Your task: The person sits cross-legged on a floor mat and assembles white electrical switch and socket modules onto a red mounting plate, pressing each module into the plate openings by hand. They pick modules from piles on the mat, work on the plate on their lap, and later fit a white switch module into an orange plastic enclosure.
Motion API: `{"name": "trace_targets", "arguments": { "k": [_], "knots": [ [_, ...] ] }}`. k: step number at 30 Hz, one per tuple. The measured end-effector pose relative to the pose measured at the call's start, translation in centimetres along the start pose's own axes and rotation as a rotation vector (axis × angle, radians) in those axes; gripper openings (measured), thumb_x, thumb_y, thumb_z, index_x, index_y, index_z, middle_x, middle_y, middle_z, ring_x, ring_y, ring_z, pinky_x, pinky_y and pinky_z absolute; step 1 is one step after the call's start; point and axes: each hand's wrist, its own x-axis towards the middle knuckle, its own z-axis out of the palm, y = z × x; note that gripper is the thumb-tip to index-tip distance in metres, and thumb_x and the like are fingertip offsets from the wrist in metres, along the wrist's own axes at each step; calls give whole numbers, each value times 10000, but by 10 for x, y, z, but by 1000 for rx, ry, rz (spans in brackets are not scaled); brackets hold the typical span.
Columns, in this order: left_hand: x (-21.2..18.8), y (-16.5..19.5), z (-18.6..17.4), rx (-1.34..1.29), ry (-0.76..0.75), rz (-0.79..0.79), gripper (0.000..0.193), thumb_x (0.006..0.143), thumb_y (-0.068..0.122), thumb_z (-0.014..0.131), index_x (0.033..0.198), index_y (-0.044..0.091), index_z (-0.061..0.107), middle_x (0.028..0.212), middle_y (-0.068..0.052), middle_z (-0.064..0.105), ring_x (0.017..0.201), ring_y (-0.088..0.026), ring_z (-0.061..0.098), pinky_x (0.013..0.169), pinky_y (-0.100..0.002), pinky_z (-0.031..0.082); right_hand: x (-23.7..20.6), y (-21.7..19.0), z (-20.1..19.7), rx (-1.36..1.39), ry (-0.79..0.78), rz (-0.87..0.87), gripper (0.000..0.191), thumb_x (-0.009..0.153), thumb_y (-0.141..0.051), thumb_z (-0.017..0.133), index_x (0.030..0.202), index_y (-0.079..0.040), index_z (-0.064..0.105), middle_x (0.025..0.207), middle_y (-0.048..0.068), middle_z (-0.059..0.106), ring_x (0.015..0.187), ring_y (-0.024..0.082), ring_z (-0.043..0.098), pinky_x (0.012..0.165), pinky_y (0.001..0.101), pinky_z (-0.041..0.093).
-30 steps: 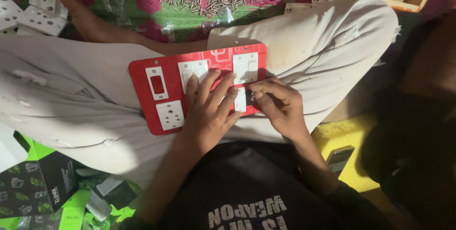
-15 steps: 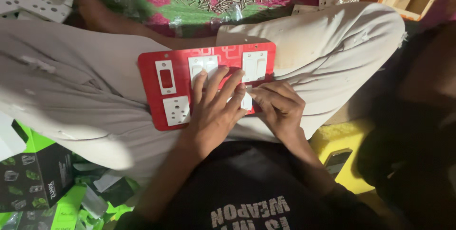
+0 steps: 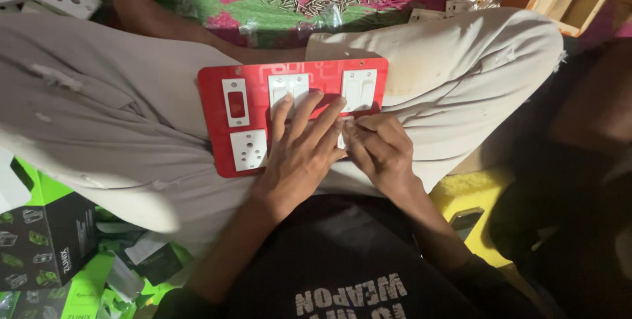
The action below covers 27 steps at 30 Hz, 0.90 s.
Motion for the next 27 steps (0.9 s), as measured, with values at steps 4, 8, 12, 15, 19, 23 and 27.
{"name": "trace_targets", "arguments": {
  "k": [4, 8, 12, 15, 19, 23, 27],
  "knots": [
    [-1, -2, 1, -13, 32, -2, 494, 798, 247, 826, 1204, -9, 707, 1469, -87, 538, 1391, -320, 445, 1158, -592, 287, 0, -7, -2, -91, 1, 25, 190, 871, 26, 835, 1042, 19, 753, 1015, 105, 669, 912, 273, 649, 764, 369, 537],
    [-2, -2, 3, -16, 46, -3, 466, 796, 202, 805, 1198, -16, 716, 1472, -102, 530, 1377, -329, 446, 1165, -608, 273, 0, -9, -6, -141, -69, -50, 262, 819, -94, 833, 1043, 25, 766, 1036, 125, 663, 880, 287, 629, 763, 407, 506],
    [-2, -4, 5, 21, 40, -1, 414, 821, 194, 788, 1169, -17, 713, 1477, -106, 525, 1394, -330, 445, 1172, -613, 277, 4, -6, -9, -205, -115, -116, 241, 818, -137, 810, 1008, 4, 764, 1058, 122, 669, 884, 301, 637, 762, 420, 495],
    [-2, -5, 5, 55, 37, 13, 415, 840, 207, 782, 1177, -25, 712, 1477, -106, 525, 1394, -334, 444, 1177, -609, 283, 6, -5, -9, -216, -123, -132, 244, 831, -129, 809, 1029, 6, 766, 1054, 106, 675, 856, 286, 632, 770, 430, 499],
    [-3, -7, 3, 68, 45, -2, 403, 855, 207, 773, 1191, -7, 708, 1477, -101, 529, 1393, -333, 450, 1165, -601, 286, 5, -6, -6, -194, -142, -184, 205, 854, -118, 800, 1004, 6, 736, 1093, 135, 669, 887, 302, 642, 798, 422, 516],
    [0, -7, 1, 43, 17, -10, 465, 785, 218, 768, 1187, -2, 694, 1448, -118, 539, 1375, -351, 457, 1137, -619, 292, 7, -3, -2, -222, -125, -181, 170, 852, -127, 814, 968, -23, 746, 1036, 104, 671, 853, 294, 639, 782, 433, 501],
    [-2, -8, -1, 104, 24, -3, 378, 864, 181, 754, 1196, 9, 696, 1461, -90, 549, 1387, -323, 462, 1151, -587, 304, 6, -1, -1, -226, -169, -166, 140, 823, -119, 803, 915, -36, 738, 997, 95, 668, 839, 296, 635, 757, 445, 479]
  ]
}}
